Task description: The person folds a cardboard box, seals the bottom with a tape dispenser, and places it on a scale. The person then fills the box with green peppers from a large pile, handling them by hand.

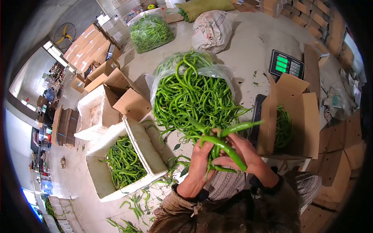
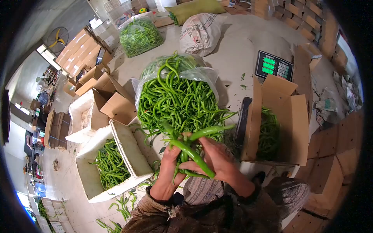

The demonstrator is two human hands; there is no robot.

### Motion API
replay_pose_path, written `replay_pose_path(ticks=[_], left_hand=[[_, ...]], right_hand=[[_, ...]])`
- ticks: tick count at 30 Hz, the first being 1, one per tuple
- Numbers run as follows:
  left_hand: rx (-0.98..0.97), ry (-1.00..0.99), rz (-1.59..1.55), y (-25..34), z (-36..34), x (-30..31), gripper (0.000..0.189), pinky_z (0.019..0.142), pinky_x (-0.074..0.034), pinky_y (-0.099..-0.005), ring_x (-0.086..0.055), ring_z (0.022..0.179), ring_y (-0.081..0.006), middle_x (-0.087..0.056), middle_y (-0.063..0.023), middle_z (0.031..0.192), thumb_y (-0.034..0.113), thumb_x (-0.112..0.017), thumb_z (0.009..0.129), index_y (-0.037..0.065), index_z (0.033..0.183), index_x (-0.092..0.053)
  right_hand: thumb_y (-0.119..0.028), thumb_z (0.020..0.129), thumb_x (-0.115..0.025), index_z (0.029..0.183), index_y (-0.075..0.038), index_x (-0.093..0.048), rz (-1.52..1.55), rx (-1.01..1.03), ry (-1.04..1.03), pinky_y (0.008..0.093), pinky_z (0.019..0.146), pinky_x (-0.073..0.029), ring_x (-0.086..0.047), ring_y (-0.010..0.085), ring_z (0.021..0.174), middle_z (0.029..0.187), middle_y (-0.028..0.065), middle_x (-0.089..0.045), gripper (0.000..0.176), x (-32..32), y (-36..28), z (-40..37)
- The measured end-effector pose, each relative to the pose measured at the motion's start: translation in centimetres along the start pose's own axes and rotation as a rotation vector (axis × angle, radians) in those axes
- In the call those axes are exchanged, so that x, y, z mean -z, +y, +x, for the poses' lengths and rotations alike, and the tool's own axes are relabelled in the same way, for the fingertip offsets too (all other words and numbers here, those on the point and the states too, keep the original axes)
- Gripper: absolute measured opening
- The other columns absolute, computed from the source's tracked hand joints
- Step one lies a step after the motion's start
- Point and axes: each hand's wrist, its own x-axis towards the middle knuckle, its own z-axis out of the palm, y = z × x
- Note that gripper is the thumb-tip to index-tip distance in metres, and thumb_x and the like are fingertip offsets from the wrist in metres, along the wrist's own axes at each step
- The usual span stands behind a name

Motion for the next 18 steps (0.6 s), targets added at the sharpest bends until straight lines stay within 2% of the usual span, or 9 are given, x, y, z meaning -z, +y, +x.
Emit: replay_pose_path(ticks=[3,4,7,8,11,12,15,16,18], left_hand=[[0.055,-0.068,0.018,1.0,-0.3,-0.8,0.035,0.081,-0.053,-0.0297,-0.062,0.095,-0.0192,-0.059,-0.0126,0.115,0.018,-0.053,0.096,-0.001,0.125,-0.049],[0.062,-0.139,0.023,1.1,-0.3,-0.2,0.043,0.093,-0.049,-0.0331,-0.058,0.109,-0.0224,-0.054,-0.0141,0.126,0.019,-0.053,0.096,-0.001,0.133,-0.043],[0.033,-0.102,0.027,1.9,-0.4,-1.4,0.051,0.101,-0.044,-0.0357,-0.052,0.118,-0.0235,-0.052,-0.0135,0.130,0.022,-0.054,0.096,0.001,0.140,-0.036],[-0.001,-0.100,0.009,1.8,-0.3,-1.7,0.058,0.105,-0.040,-0.0364,-0.048,0.123,-0.0237,-0.049,-0.0128,0.133,0.026,-0.055,0.095,0.003,0.143,-0.031],[-0.027,-0.210,0.031,2.3,-0.2,-1.9,0.063,0.107,-0.037,-0.0365,-0.046,0.125,-0.0241,-0.047,-0.0119,0.135,0.030,-0.059,0.093,0.004,0.143,-0.031],[0.005,-0.155,0.100,2.6,-0.5,-2.0,0.070,0.106,-0.036,-0.0354,-0.045,0.125,-0.0234,-0.046,-0.0105,0.136,0.034,-0.062,0.091,0.004,0.144,-0.029],[0.059,-0.193,0.316,3.5,-0.3,-1.7,0.073,0.108,-0.035,-0.0373,-0.042,0.129,-0.0241,-0.040,-0.0126,0.143,0.036,-0.063,0.090,0.004,0.145,-0.027],[0.071,-0.217,0.364,3.7,-0.1,-1.2,0.073,0.106,-0.035,-0.0355,-0.042,0.128,-0.0224,-0.040,-0.0119,0.140,0.033,-0.062,0.090,0.005,0.147,-0.025],[0.089,-0.210,0.437,3.6,0.1,-1.0,0.074,0.106,-0.036,-0.0352,-0.042,0.128,-0.0227,-0.040,-0.0127,0.140,0.032,-0.062,0.091,0.005,0.148,-0.023]], right_hand=[[-0.032,0.078,-0.077,0.129,-0.007,-0.048,-0.183,0.100,-0.011,0.0357,0.084,-0.048,-0.058,0.0215,0.105,0.113,0.0087,-0.057,0.064,0.0,-0.3,1.1],[-0.029,0.081,-0.074,0.134,-0.009,-0.045,-0.107,0.058,0.085,0.0358,0.090,-0.045,-0.057,0.0224,0.108,0.114,0.0066,-0.057,0.064,-0.8,-0.1,0.9],[-0.018,0.083,-0.071,0.124,-0.004,-0.049,0.176,0.151,0.066,0.0357,0.091,-0.044,-0.055,0.0265,0.109,0.117,0.0111,-0.055,0.049,-1.8,0.1,2.2],[-0.012,0.087,-0.065,0.128,-0.003,-0.048,0.450,0.033,0.197,0.0339,0.099,-0.041,-0.050,0.0225,0.119,0.128,0.0098,-0.051,0.046,-3.2,0.9,1.3],[-0.008,0.089,-0.061,0.134,-0.002,-0.044,0.294,0.121,0.071,0.0323,0.103,-0.038,-0.046,0.0185,0.124,0.136,0.0089,-0.046,0.048,-2.0,0.7,1.5],[-0.009,0.088,-0.063,0.134,-0.004,-0.046,0.654,-0.007,0.075,0.0320,0.102,-0.039,-0.048,0.0168,0.121,0.135,0.0067,-0.048,0.050,-2.3,0.4,1.6],[-0.014,0.087,-0.067,0.126,-0.003,-0.054,0.694,0.037,0.129,0.0311,0.093,-0.042,-0.054,0.0156,0.107,0.118,0.0031,-0.057,0.043,-2.7,0.4,1.6],[-0.015,0.085,-0.067,0.114,-0.003,-0.059,0.663,-0.027,0.093,0.0317,0.086,-0.045,-0.055,0.0154,0.096,0.107,0.0020,-0.059,0.032,-2.4,0.0,1.5],[-0.013,0.085,-0.067,0.113,-0.002,-0.059,0.334,0.109,0.161,0.0315,0.082,-0.047,-0.057,0.0158,0.093,0.103,0.0025,-0.061,0.031,-2.7,1.0,1.3]])
